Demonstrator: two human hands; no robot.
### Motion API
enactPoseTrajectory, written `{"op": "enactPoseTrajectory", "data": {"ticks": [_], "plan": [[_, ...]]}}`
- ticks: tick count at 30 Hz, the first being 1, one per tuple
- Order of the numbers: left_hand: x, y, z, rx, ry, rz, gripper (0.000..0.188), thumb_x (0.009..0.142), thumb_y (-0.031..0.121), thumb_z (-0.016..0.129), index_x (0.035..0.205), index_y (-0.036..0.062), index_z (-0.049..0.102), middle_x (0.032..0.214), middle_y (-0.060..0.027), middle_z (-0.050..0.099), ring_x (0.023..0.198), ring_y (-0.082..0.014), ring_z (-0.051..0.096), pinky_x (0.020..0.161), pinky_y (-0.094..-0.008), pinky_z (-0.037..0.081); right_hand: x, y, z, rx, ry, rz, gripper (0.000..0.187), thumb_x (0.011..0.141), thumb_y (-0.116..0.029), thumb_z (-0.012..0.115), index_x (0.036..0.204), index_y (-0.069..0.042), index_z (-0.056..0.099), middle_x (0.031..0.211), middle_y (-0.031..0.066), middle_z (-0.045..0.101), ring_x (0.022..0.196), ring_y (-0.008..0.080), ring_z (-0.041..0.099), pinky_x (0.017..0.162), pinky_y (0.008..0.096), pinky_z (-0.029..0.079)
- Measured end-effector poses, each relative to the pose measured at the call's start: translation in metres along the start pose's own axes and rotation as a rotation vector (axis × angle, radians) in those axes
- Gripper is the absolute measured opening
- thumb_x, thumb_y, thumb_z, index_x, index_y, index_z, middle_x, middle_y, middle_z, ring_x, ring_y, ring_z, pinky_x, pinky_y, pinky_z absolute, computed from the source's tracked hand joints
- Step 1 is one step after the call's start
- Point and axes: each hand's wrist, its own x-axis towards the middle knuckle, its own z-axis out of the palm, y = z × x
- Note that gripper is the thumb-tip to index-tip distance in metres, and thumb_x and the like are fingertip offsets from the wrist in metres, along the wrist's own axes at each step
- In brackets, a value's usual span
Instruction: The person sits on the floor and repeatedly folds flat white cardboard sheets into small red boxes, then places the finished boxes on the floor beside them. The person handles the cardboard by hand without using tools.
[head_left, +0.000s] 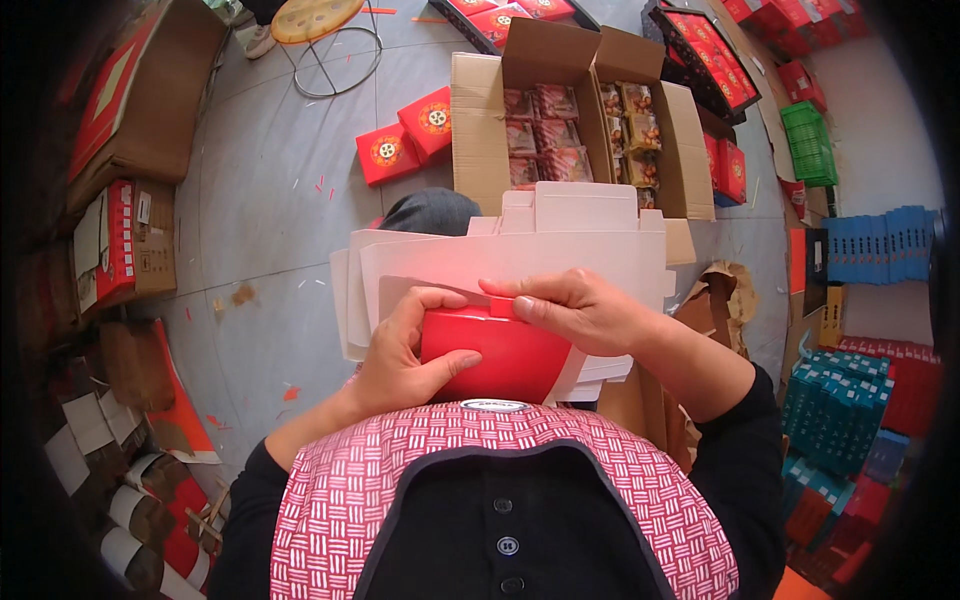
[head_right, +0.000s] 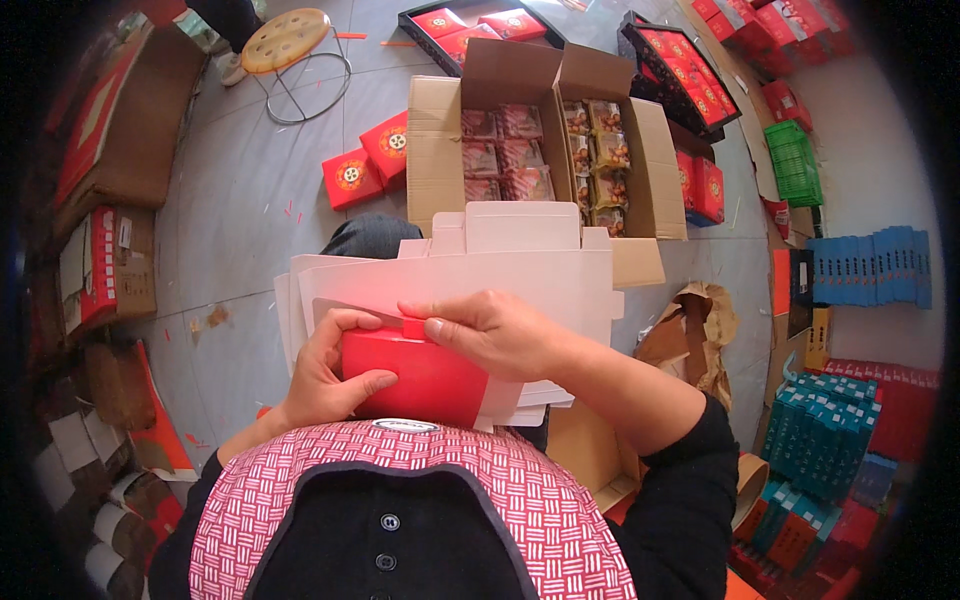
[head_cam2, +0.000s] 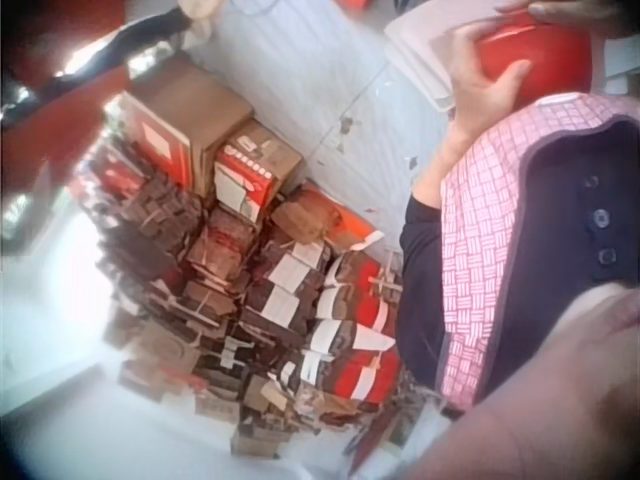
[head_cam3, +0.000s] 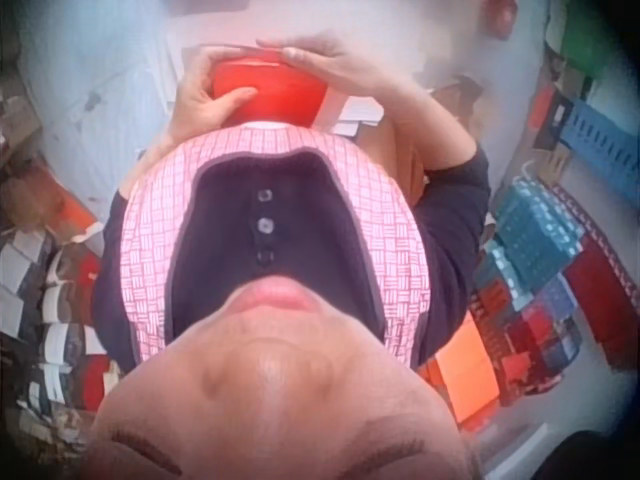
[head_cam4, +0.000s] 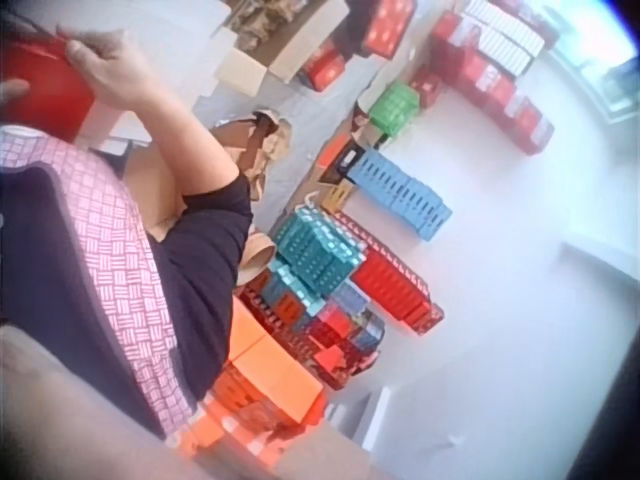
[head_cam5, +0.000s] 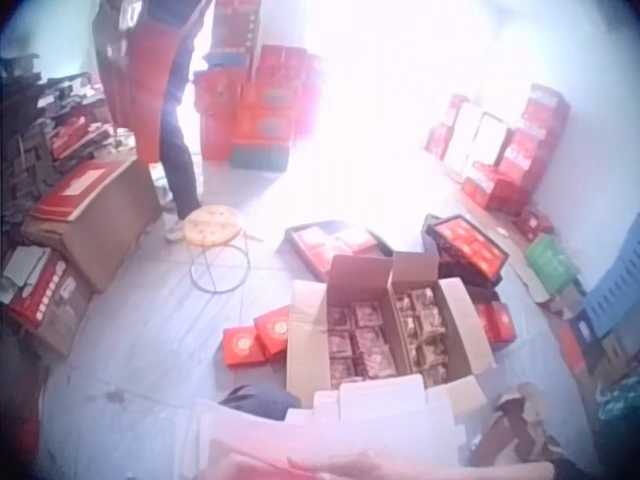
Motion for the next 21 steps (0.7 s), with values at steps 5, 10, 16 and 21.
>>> {"op": "enactPoseTrajectory", "data": {"ticks": [5,10,16,21], "plan": [[-0.004,0.001,0.002,-0.001,0.032,0.004,0.047,0.079,0.003,0.073,0.117,-0.0004,0.046,0.111,-0.0121,0.057,0.103,-0.0165,0.060,0.087,-0.0287,0.051,0.000,-0.002,0.001,-0.049,-0.027,-0.025,0.034,0.100,-0.021,0.048,0.132,-0.013,0.055,0.103,0.0037,0.067,0.090,0.0078,0.057,0.083,0.0262,0.049],[-0.008,0.001,0.007,-0.167,0.107,-0.061,0.053,0.080,0.005,0.073,0.122,-0.0003,0.042,0.117,-0.0135,0.056,0.104,-0.0166,0.060,0.086,-0.0288,0.052,-0.001,-0.006,0.005,-0.113,-0.001,-0.061,0.034,0.100,-0.020,0.047,0.132,-0.010,0.055,0.108,0.0092,0.067,0.092,0.0121,0.059,0.084,0.0276,0.048],[-0.004,0.012,0.011,-0.496,0.159,-0.389,0.028,0.088,0.007,0.066,0.114,-0.0025,0.060,0.101,-0.0119,0.067,0.089,-0.0148,0.065,0.077,-0.0276,0.054,-0.001,-0.003,0.013,-0.225,0.065,-0.131,0.034,0.099,-0.017,0.047,0.130,-0.006,0.055,0.104,0.0137,0.067,0.093,0.0176,0.062,0.084,0.0295,0.048],[-0.001,0.010,0.014,-0.485,0.209,-0.342,0.018,0.089,0.008,0.064,0.104,-0.0023,0.065,0.094,-0.0102,0.069,0.083,-0.0141,0.065,0.074,-0.0272,0.055,-0.003,-0.006,0.017,-0.214,0.115,-0.131,0.033,0.099,-0.016,0.047,0.129,-0.006,0.056,0.104,0.0140,0.067,0.091,0.0164,0.063,0.081,0.0294,0.050]]}}
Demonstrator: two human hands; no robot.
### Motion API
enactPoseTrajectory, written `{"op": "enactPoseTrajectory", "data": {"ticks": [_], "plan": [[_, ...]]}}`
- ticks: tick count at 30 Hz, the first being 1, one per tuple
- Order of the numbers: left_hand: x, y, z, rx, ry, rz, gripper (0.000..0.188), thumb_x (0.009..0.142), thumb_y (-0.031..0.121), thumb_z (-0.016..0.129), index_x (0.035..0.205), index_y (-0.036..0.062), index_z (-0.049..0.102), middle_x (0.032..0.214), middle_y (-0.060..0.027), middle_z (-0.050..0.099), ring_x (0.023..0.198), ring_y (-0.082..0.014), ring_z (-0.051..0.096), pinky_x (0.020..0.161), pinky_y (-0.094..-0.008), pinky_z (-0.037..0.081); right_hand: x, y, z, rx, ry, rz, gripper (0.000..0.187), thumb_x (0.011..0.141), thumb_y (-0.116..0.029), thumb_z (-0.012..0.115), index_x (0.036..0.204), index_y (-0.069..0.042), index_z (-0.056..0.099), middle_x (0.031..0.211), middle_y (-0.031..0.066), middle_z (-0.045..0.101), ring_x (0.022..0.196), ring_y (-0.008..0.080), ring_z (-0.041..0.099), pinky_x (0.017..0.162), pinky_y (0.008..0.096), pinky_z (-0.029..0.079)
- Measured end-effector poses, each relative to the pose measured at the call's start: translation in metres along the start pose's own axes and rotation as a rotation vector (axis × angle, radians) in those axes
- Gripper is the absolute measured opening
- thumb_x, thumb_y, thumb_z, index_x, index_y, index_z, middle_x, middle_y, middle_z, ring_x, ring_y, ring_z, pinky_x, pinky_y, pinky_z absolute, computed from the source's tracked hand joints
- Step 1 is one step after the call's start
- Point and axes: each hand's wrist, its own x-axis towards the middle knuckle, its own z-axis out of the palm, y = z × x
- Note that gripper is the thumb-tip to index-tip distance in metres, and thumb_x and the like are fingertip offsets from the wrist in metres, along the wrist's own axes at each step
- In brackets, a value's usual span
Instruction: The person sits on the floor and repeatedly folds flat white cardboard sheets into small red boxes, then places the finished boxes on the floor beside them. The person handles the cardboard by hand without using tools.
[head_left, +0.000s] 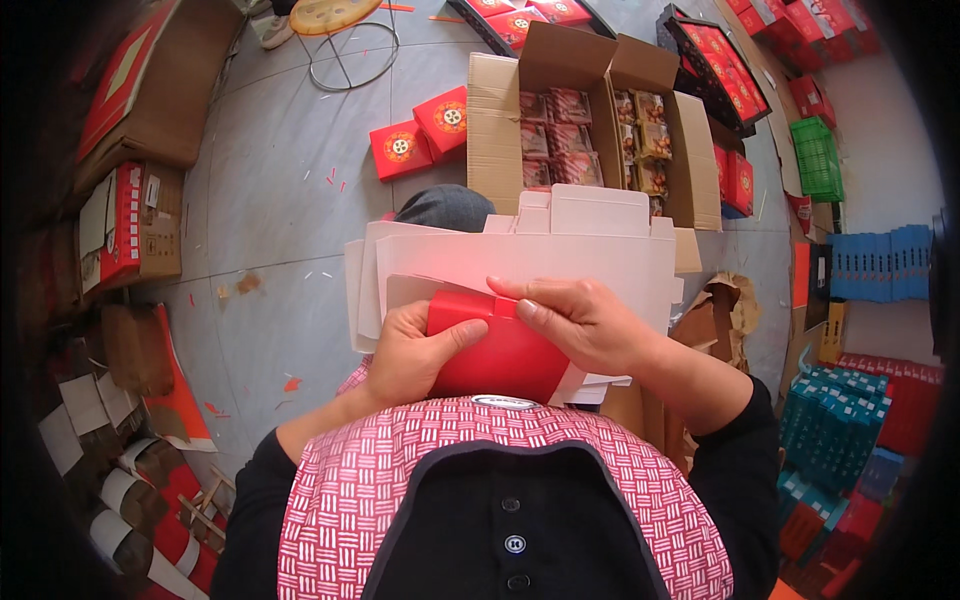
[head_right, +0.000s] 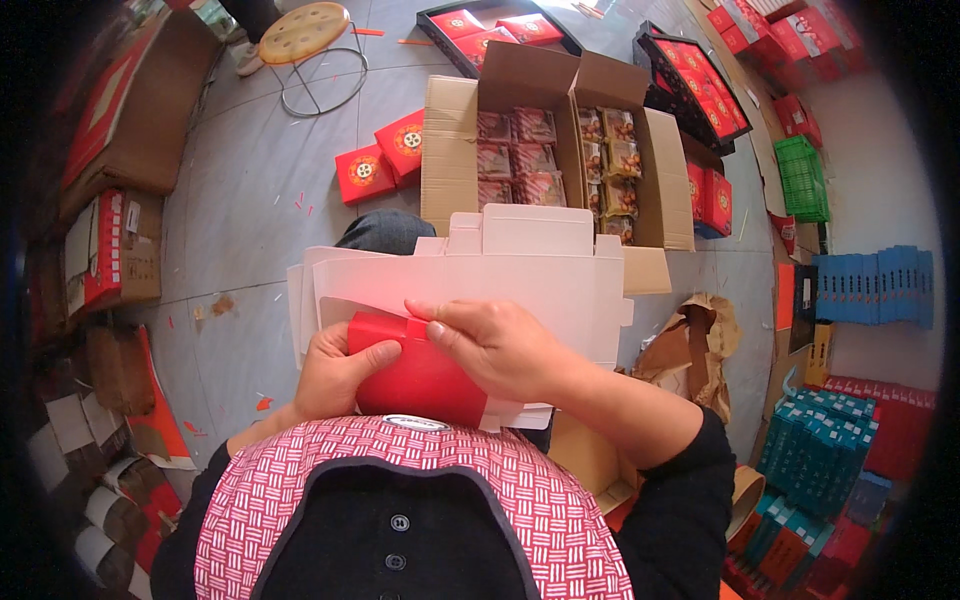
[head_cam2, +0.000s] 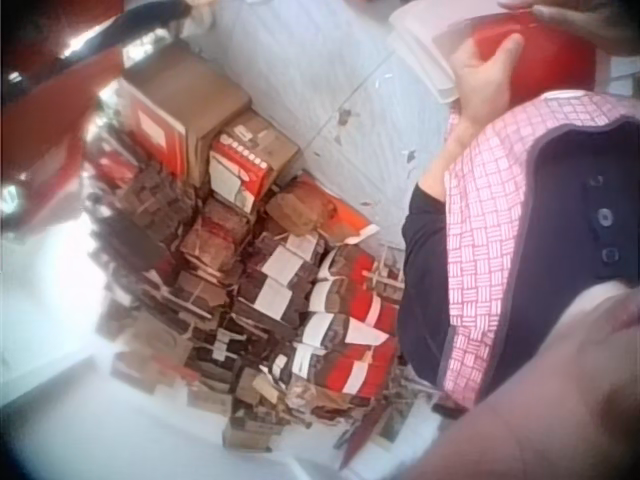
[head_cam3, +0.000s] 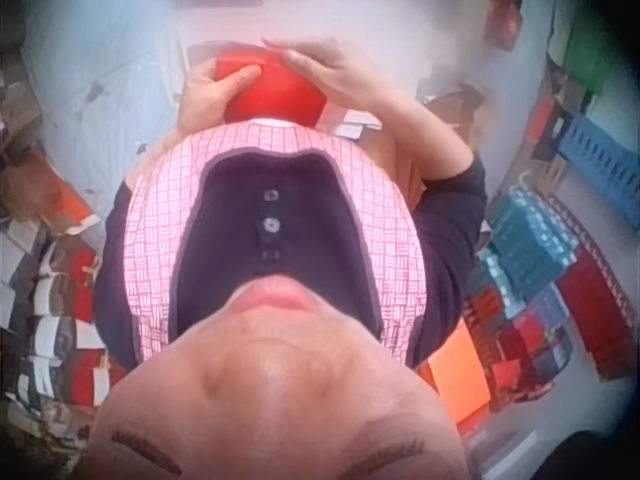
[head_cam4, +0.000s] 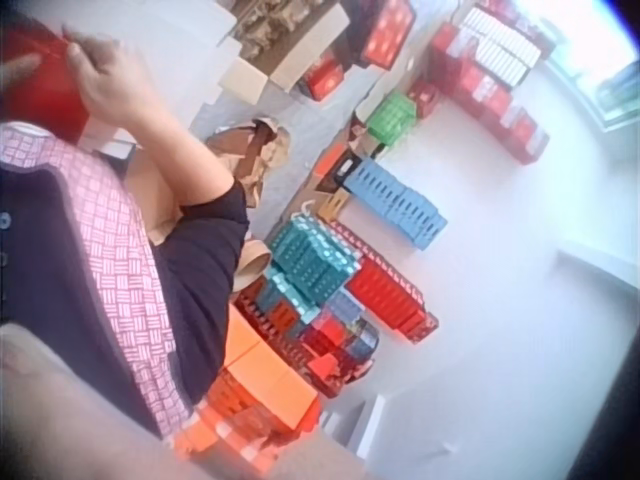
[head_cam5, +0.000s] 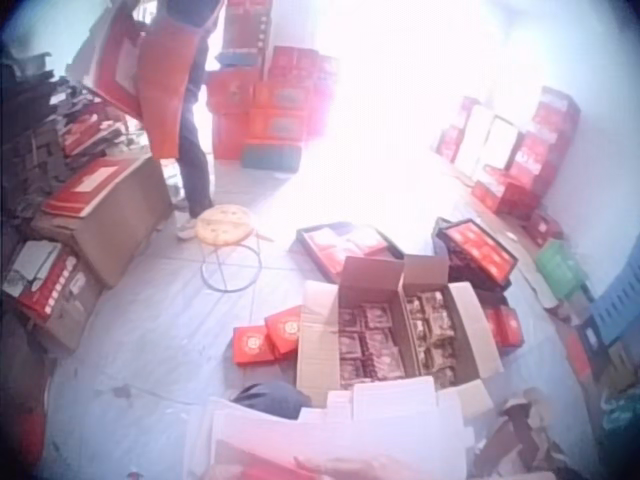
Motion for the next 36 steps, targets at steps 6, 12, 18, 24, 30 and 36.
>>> {"op": "enactPoseTrajectory", "data": {"ticks": [6,12,18,24,30,36], "plan": [[0.003,-0.001,-0.001,-0.008,-0.020,-0.006,0.020,0.090,0.009,0.064,0.106,-0.0027,0.064,0.096,-0.0104,0.069,0.084,-0.0143,0.065,0.074,-0.0273,0.055,0.002,0.001,0.004,0.010,0.040,0.020,0.032,0.099,-0.015,0.047,0.129,-0.007,0.056,0.102,0.0138,0.067,0.087,0.0139,0.062,0.077,0.0288,0.051],[0.002,-0.002,-0.004,0.005,-0.064,0.004,0.020,0.090,0.009,0.063,0.107,-0.0033,0.064,0.097,-0.0101,0.069,0.085,-0.0141,0.065,0.075,-0.0272,0.054,0.003,0.001,0.004,0.007,0.050,0.022,0.032,0.098,-0.013,0.048,0.129,-0.007,0.056,0.101,0.0140,0.066,0.086,0.0160,0.063,0.076,0.0289,0.050],[0.001,-0.001,-0.003,-0.023,-0.055,-0.023,0.021,0.091,0.009,0.063,0.107,-0.0039,0.063,0.097,-0.0105,0.068,0.085,-0.0142,0.064,0.076,-0.0267,0.054,0.003,0.000,0.004,-0.094,0.033,-0.061,0.032,0.098,-0.012,0.047,0.128,-0.006,0.057,0.099,0.0152,0.065,0.085,0.0212,0.064,0.075,0.0302,0.050],[0.001,-0.003,-0.004,-0.033,-0.042,-0.021,0.022,0.090,0.009,0.064,0.108,-0.0039,0.063,0.097,-0.0110,0.068,0.085,-0.0144,0.065,0.075,-0.0267,0.054,0.003,-0.004,0.003,-0.056,0.005,-0.017,0.032,0.098,-0.013,0.046,0.127,-0.004,0.057,0.104,0.0157,0.064,0.091,0.0222,0.064,0.078,0.0308,0.050],[0.000,-0.001,-0.002,0.026,-0.037,0.036,0.021,0.090,0.009,0.063,0.107,-0.0040,0.064,0.097,-0.0108,0.068,0.084,-0.0139,0.064,0.074,-0.0270,0.054,0.001,-0.008,0.006,0.004,0.046,-0.008,0.030,0.094,-0.013,0.051,0.120,0.000,0.061,0.106,0.0218,0.064,0.095,0.0326,0.064,0.081,0.0346,0.050],[0.004,-0.004,-0.003,-0.101,-0.034,-0.008,0.021,0.094,0.013,0.058,0.106,-0.0037,0.064,0.096,-0.0092,0.068,0.083,-0.0129,0.064,0.073,-0.0252,0.053,0.002,-0.007,0.005,-0.020,0.028,-0.008,0.031,0.097,-0.011,0.047,0.125,-0.003,0.058,0.107,0.0142,0.065,0.092,0.0186,0.063,0.079,0.0279,0.049]]}}
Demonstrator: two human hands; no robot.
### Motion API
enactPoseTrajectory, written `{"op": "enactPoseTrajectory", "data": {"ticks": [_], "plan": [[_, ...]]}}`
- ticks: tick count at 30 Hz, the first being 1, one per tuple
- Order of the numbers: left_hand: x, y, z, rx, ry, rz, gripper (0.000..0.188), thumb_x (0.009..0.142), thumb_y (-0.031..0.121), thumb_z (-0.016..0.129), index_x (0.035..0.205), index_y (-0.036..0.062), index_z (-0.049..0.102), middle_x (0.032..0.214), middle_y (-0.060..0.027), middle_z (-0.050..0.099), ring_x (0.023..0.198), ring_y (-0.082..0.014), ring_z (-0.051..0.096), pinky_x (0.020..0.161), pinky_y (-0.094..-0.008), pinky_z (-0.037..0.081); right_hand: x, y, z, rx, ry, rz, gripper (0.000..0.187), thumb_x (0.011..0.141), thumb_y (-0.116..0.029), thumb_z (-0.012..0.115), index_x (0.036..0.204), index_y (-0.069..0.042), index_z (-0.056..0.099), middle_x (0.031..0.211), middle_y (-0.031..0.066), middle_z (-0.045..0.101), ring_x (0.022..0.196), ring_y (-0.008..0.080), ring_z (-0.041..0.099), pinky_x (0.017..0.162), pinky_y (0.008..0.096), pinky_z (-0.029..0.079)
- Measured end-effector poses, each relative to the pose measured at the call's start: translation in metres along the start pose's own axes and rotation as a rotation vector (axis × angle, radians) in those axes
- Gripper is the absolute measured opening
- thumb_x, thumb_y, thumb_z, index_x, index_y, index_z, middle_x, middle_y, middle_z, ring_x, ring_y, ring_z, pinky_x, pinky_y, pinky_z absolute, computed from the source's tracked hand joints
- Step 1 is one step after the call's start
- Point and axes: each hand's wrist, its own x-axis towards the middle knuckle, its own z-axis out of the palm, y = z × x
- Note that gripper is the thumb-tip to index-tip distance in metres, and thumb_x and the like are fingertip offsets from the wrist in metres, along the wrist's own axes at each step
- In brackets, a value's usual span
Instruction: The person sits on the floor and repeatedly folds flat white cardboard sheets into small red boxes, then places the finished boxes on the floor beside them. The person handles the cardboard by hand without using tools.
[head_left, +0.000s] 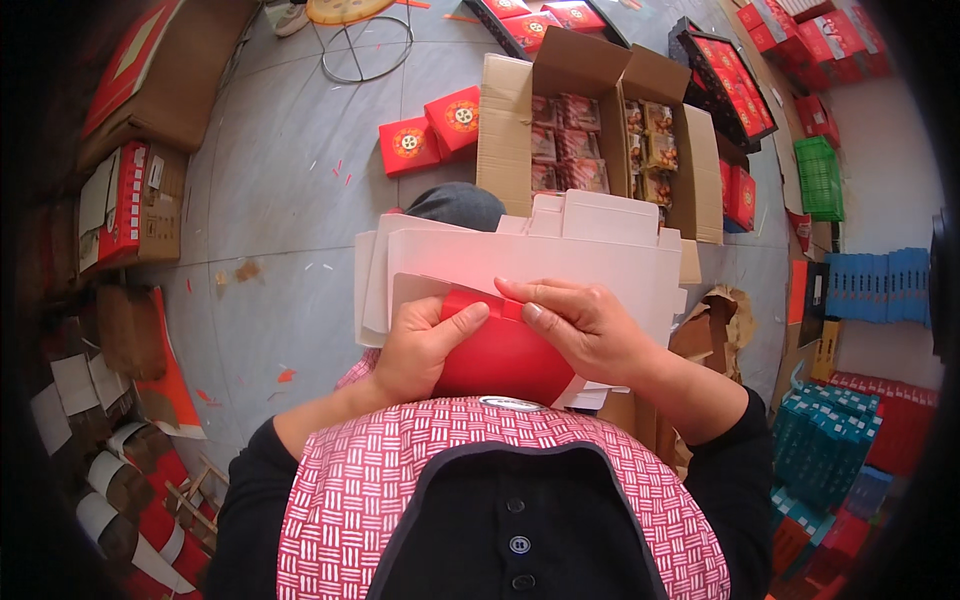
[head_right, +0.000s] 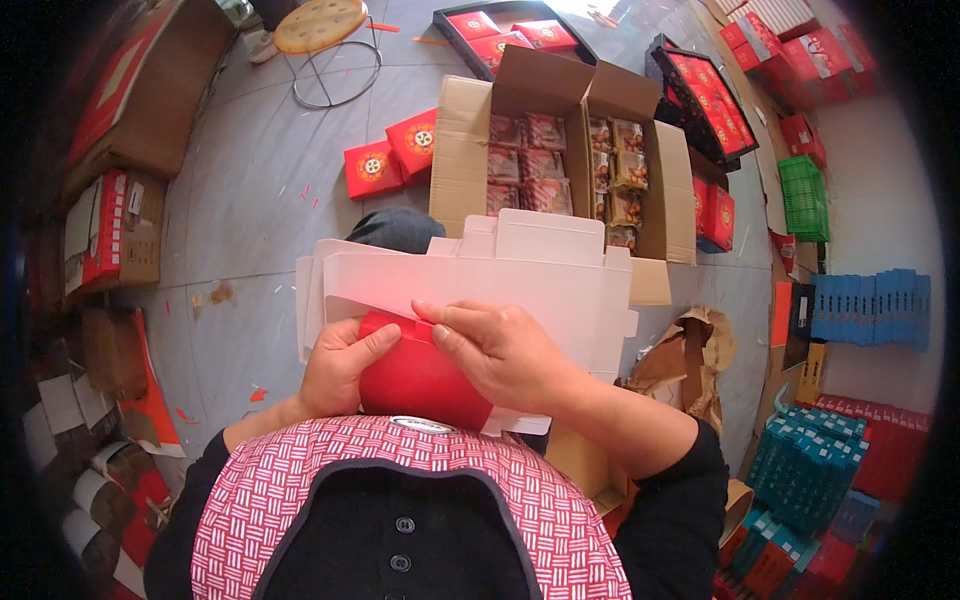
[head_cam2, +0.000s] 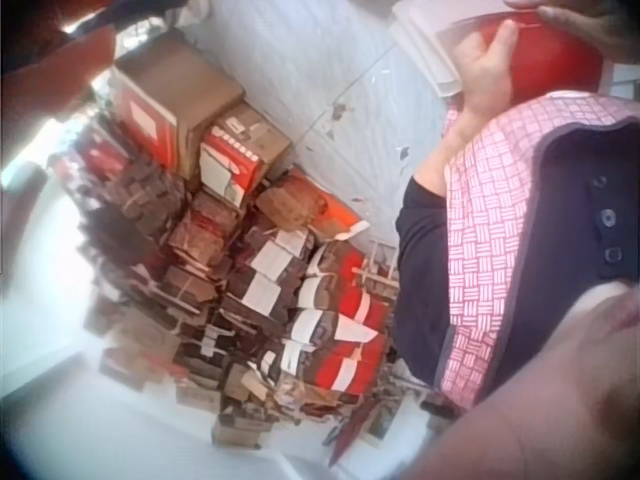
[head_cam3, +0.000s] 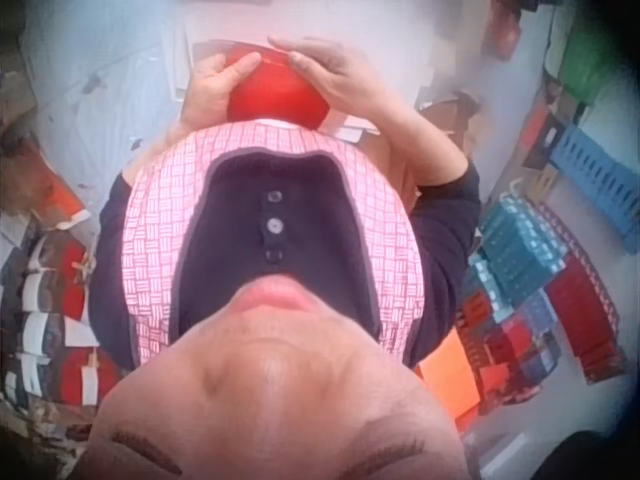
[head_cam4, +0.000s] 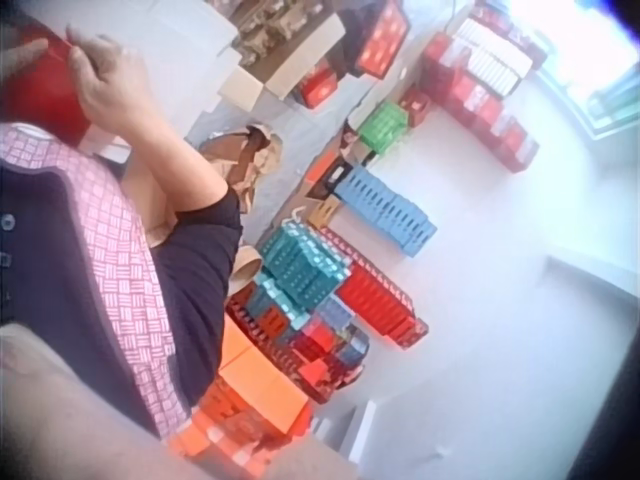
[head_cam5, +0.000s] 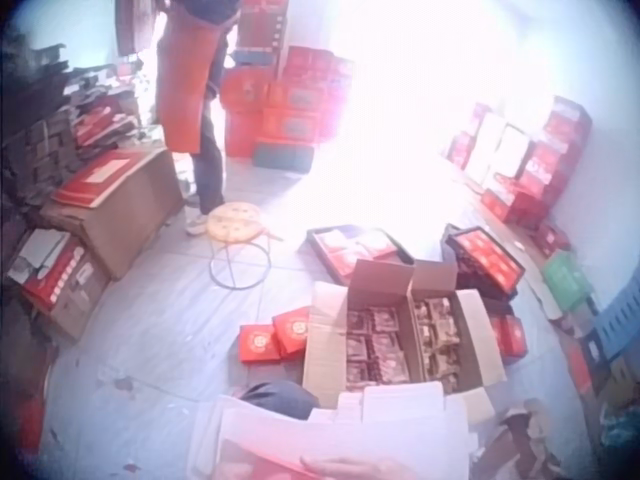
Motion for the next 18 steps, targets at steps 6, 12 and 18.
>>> {"op": "enactPoseTrajectory", "data": {"ticks": [6,12,18], "plan": [[-0.0013,0.0006,-0.0023,-0.008,-0.001,-0.014,0.022,0.096,0.015,0.054,0.104,-0.0031,0.064,0.096,-0.0091,0.067,0.083,-0.0124,0.063,0.073,-0.0245,0.052,-0.0026,-0.0010,0.0035,-0.018,0.069,-0.047,0.029,0.094,-0.012,0.051,0.119,0.000,0.061,0.106,0.0201,0.065,0.092,0.0326,0.064,0.080,0.0345,0.051],[-0.0010,0.0008,-0.0043,-0.027,0.014,-0.017,0.020,0.096,0.014,0.054,0.103,-0.0027,0.064,0.095,-0.0091,0.067,0.082,-0.0125,0.063,0.073,-0.0250,0.053,-0.0019,0.0018,0.0033,-0.003,0.068,-0.050,0.029,0.094,-0.011,0.051,0.118,-0.001,0.062,0.107,0.0196,0.065,0.093,0.0318,0.065,0.080,0.0341,0.051],[-0.0026,0.0055,-0.0041,-0.008,-0.014,-0.020,0.020,0.095,0.013,0.055,0.102,-0.0031,0.064,0.095,-0.0098,0.068,0.081,-0.0124,0.064,0.072,-0.0248,0.053,-0.0006,0.0020,-0.0020,-0.005,0.020,-0.039,0.028,0.095,-0.011,0.051,0.119,-0.002,0.062,0.107,0.0172,0.065,0.091,0.0263,0.065,0.078,0.0315,0.051]]}}
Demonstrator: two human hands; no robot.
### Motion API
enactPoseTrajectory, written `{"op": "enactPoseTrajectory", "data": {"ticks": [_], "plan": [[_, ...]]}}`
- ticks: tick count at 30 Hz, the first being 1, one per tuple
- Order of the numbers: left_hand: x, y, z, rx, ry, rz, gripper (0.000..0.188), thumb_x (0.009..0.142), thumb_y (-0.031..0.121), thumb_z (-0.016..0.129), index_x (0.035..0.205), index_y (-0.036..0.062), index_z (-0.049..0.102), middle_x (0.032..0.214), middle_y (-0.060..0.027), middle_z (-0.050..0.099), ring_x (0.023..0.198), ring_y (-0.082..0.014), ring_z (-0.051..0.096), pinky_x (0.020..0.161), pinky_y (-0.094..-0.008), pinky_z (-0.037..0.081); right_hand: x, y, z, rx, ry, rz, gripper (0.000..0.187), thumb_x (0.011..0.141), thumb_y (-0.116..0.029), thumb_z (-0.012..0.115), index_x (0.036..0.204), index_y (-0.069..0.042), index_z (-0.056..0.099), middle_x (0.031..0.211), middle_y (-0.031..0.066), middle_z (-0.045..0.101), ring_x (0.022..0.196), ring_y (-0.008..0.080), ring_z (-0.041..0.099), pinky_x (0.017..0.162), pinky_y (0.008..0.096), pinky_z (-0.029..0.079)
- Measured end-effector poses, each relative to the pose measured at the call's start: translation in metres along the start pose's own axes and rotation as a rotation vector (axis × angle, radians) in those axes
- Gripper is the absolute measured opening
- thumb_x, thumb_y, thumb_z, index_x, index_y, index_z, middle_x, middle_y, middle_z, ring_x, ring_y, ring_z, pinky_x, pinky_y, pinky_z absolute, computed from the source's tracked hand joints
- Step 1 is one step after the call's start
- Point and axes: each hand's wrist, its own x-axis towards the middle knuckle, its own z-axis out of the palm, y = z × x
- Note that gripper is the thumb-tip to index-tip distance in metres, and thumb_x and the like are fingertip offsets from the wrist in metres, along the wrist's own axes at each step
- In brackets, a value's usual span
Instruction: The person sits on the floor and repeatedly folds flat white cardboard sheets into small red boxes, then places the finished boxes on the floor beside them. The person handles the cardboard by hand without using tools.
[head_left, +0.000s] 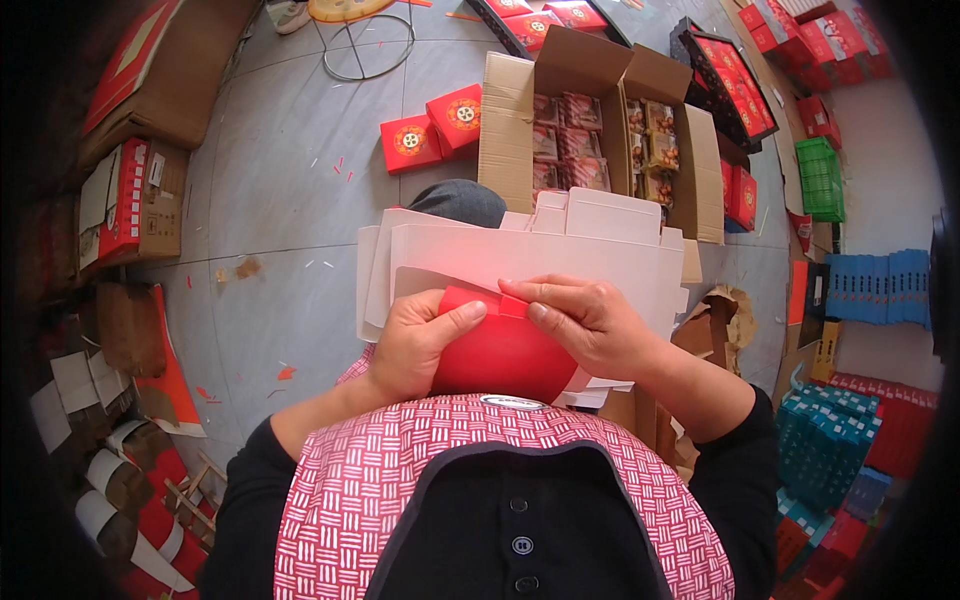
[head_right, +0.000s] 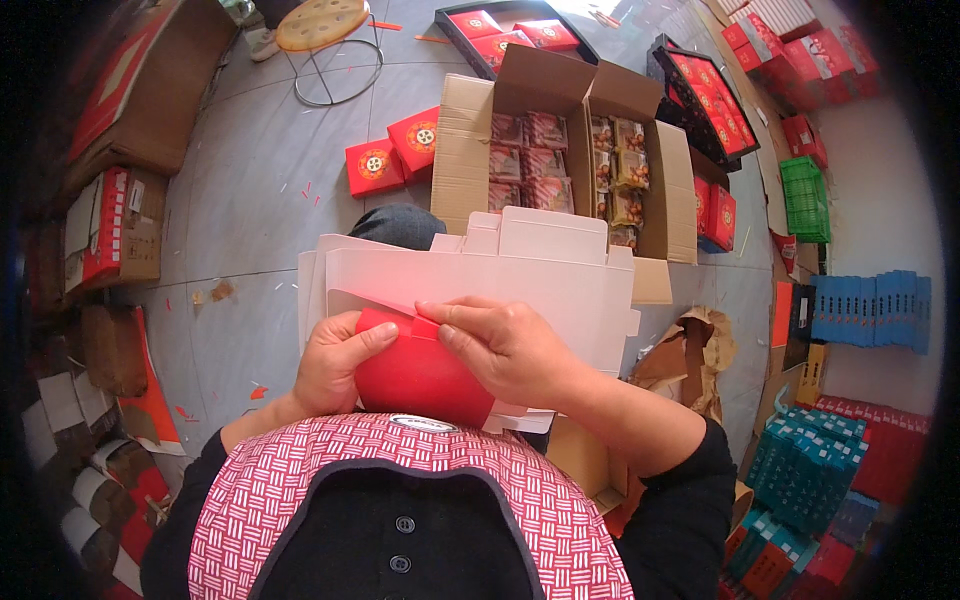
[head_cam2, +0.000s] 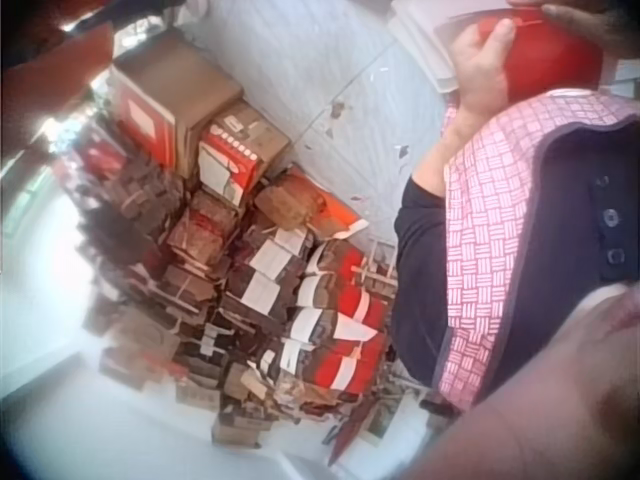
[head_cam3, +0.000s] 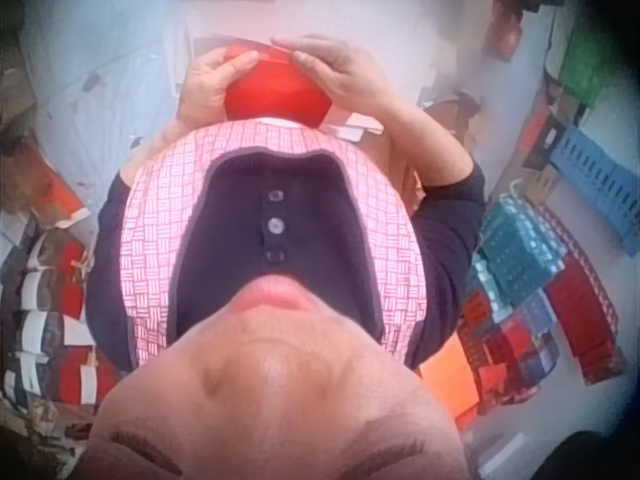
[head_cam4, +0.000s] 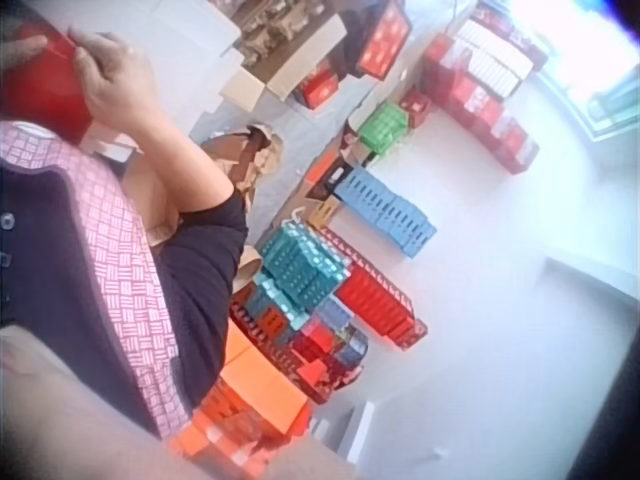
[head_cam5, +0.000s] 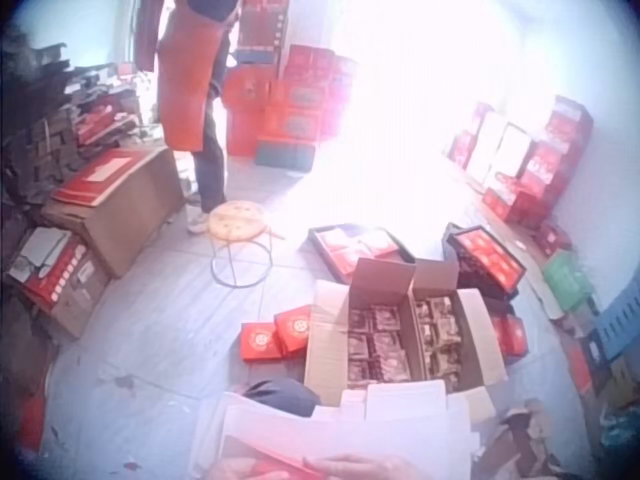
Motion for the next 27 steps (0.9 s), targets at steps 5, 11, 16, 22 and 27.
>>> {"op": "enactPoseTrajectory", "data": {"ticks": [5,11,16,22,27], "plan": [[-0.002,0.001,0.000,-0.068,0.006,-0.009,0.021,0.094,0.011,0.055,0.105,-0.0035,0.064,0.097,-0.0110,0.068,0.083,-0.0138,0.064,0.074,-0.0253,0.054,0.000,0.002,-0.001,-0.013,-0.031,-0.022,0.029,0.096,-0.010,0.049,0.122,-0.003,0.060,0.108,0.0139,0.065,0.090,0.0198,0.064,0.078,0.0283,0.050],[-0.003,0.002,0.002,-0.110,0.032,-0.001,0.024,0.093,0.009,0.054,0.111,-0.0051,0.062,0.102,-0.0132,0.067,0.089,-0.0162,0.064,0.079,-0.0269,0.053,0.001,0.006,-0.008,0.014,-0.112,-0.141,0.031,0.097,-0.013,0.050,0.126,-0.005,0.059,0.111,0.0135,0.063,0.091,0.0187,0.063,0.079,0.0289,0.049],[-0.004,0.004,-0.003,-0.060,-0.023,-0.040,0.024,0.093,0.009,0.055,0.111,-0.0054,0.062,0.102,-0.0131,0.067,0.090,-0.0160,0.064,0.079,-0.0268,0.053,0.003,0.010,-0.013,0.065,-0.165,-0.089,0.032,0.098,-0.015,0.050,0.127,-0.007,0.059,0.113,0.0130,0.062,0.094,0.0180,0.061,0.081,0.0290,0.048],[-0.006,0.005,0.000,-0.078,-0.029,-0.008,0.026,0.093,0.008,0.055,0.115,-0.0054,0.060,0.105,-0.0129,0.066,0.092,-0.0156,0.063,0.081,-0.0266,0.053,0.006,0.013,-0.014,0.122,-0.175,-0.105,0.032,0.096,-0.012,0.052,0.126,-0.006,0.060,0.110,0.0135,0.062,0.092,0.0201,0.062,0.080,0.0296,0.049],[-0.006,0.005,0.000,-0.075,-0.026,-0.004,0.027,0.093,0.008,0.055,0.116,-0.0047,0.059,0.106,-0.0125,0.065,0.092,-0.0157,0.063,0.082,-0.0272,0.053,0.007,0.011,-0.015,0.109,-0.184,-0.104,0.031,0.094,-0.010,0.052,0.124,-0.006,0.060,0.108,0.0146,0.063,0.091,0.0220,0.063,0.078,0.0302,0.049]]}}
